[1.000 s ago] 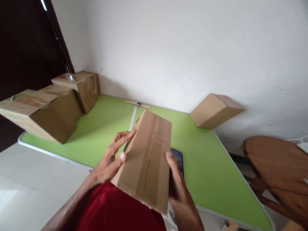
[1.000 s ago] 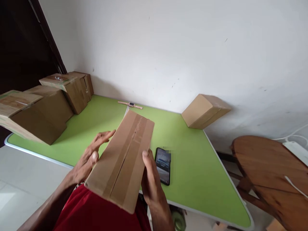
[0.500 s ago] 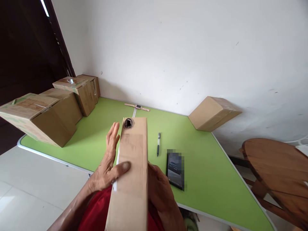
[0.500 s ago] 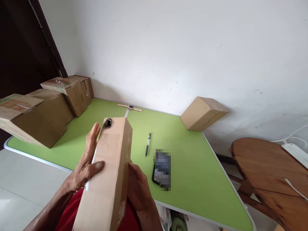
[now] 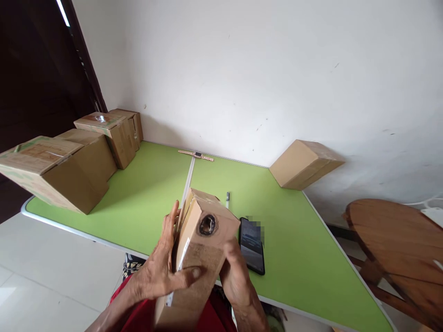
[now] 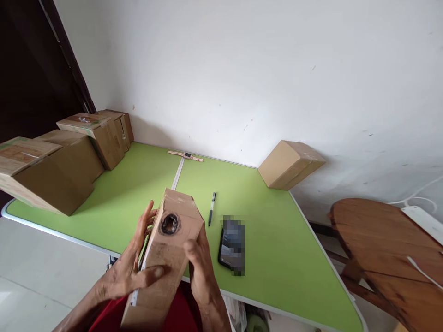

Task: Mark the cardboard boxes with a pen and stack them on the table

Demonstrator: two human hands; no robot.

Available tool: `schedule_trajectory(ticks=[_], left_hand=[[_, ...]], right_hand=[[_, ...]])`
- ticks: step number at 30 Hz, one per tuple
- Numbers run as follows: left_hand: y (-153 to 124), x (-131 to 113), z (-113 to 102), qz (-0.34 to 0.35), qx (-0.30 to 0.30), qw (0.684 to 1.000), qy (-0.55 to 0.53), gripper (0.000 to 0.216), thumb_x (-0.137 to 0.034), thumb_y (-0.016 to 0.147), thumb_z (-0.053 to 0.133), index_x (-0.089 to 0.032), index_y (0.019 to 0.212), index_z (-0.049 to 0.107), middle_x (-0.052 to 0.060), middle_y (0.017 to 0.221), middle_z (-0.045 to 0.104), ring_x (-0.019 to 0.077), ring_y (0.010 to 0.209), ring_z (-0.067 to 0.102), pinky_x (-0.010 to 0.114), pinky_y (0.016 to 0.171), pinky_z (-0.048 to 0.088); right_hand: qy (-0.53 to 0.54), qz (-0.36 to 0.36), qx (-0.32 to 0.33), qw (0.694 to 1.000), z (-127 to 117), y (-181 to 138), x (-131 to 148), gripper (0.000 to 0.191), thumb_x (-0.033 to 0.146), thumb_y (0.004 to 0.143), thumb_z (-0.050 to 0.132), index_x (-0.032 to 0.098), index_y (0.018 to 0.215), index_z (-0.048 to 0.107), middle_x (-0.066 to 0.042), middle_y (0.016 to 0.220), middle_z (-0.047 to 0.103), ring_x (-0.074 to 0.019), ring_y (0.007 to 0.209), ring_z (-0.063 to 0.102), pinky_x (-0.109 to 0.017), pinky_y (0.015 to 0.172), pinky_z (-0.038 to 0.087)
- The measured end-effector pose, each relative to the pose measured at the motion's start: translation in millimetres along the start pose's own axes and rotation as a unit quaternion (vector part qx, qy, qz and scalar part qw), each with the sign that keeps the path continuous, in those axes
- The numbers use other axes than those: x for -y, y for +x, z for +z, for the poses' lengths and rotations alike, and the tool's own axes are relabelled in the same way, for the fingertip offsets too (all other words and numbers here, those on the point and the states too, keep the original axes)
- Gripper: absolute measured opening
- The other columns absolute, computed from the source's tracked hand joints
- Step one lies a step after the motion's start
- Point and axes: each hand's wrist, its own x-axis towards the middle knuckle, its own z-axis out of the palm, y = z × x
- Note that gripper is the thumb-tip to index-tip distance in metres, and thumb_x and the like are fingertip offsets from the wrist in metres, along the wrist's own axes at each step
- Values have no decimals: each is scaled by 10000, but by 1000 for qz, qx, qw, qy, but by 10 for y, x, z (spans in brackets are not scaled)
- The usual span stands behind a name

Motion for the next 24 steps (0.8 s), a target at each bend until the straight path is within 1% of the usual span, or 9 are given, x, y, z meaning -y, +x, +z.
schedule_trajectory(ticks=[3,5,7,9,11,15,17,20,24], left_hand=[[-78,59,1,17,4,998,61,1223,-401,908,790,-381,1746,-99,139,1801,163,479,1669,94,752,1314,171],[-102,74,-45,1,13,998,60,1128,-516,961,722,-386,1751,-73,111,1829,108,475,1684,-40,772,1314,62],[-59,51,-107,-28,2,999,32,999,-612,1013,615,-410,1753,-26,62,1853,64,454,1689,-95,753,1318,3],[61,-13,-162,-39,-31,999,-3,929,-635,1035,563,-433,1749,4,37,1856,81,433,1698,-32,728,1329,38],[230,-97,-196,-28,-55,998,-23,900,-620,1026,577,-430,1749,76,48,1835,162,421,1692,72,706,1333,111],[507,-182,-181,9,-27,1000,-4,664,-540,1006,586,-366,1633,455,93,1660,375,410,1611,269,664,1315,238],[561,-166,-142,24,-31,999,10,568,-508,1003,587,-357,1550,553,96,1575,417,403,1565,332,647,1292,301],[564,-138,-93,27,-63,997,33,510,-510,1000,621,-371,1490,601,89,1542,436,401,1551,357,623,1273,351],[522,-169,-78,13,-46,996,76,505,-520,1035,586,-419,1529,553,66,1610,404,397,1562,365,621,1268,371]], right_hand=[[-73,-12,0,997,92,-20,169,572,636,815,849,330,1284,728,-69,1232,799,-366,1273,684,-465,1055,569],[-80,-14,32,996,165,-19,230,616,623,855,816,328,1378,676,-71,1327,768,-354,1298,677,-456,1071,558],[-79,-18,66,995,221,-5,239,696,599,880,799,334,1490,594,-74,1441,717,-345,1342,657,-450,1100,540],[-80,-23,78,993,249,21,212,728,572,899,792,336,1540,543,-79,1499,682,-337,1374,640,-448,1124,525],[-84,-19,84,993,249,54,172,708,559,909,791,332,1533,544,-87,1523,663,-333,1381,636,-447,1129,524],[-96,-3,84,992,196,120,104,680,593,909,775,298,1487,571,-115,1499,669,-340,1326,671,-454,1083,559],[-125,-15,34,991,172,141,96,733,588,886,794,280,1502,545,-130,1529,637,-344,1370,640,-450,1095,555],[-207,-67,-65,974,169,148,154,805,547,847,827,260,1530,512,-140,1595,571,-342,1439,579,-433,1114,548],[-271,-110,-58,954,218,103,358,566,495,910,772,253,1404,638,-113,1427,701,-321,1322,660,-399,1072,564]])
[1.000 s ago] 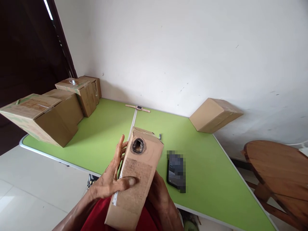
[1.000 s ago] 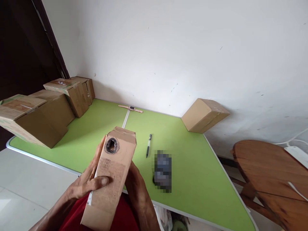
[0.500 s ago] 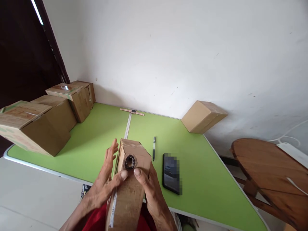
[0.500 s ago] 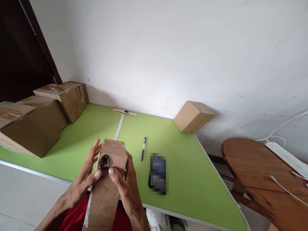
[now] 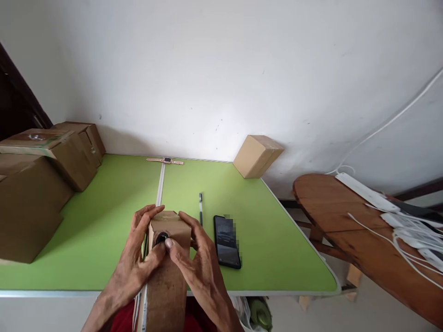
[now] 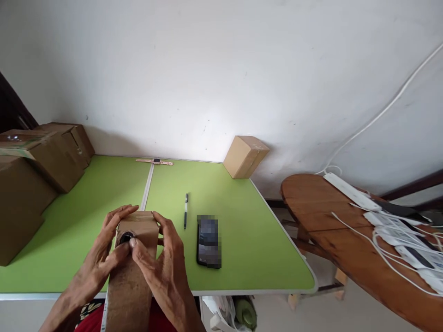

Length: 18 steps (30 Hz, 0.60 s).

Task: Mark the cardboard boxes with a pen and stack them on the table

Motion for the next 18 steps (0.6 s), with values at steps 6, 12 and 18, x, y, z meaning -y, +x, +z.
schedule_trajectory(ticks=[6,12,18], left_hand=[[-31,-150,66,-13,-14,998,52,435,-496,1055,533,-422,1481,578,29,1643,415,370,1574,376,598,1271,386],[31,-26,66,6,2,997,83,496,-533,1055,541,-408,1535,516,57,1646,415,380,1572,372,663,1280,355],[-104,220,-66,-30,86,994,52,936,-619,1014,594,-424,1752,51,19,1848,74,414,1699,-90,714,1340,76]], right_hand=[[-49,-8,10,999,-62,56,204,419,288,841,742,231,1249,665,-65,1218,779,-253,1103,736,-362,1002,581],[21,2,41,999,-177,-19,-80,490,441,943,718,266,1393,629,-76,1381,727,-248,1238,708,-353,1035,579],[-222,87,14,971,-462,134,-605,559,617,1088,453,171,1376,629,-139,1144,780,-254,975,766,-347,827,602]])
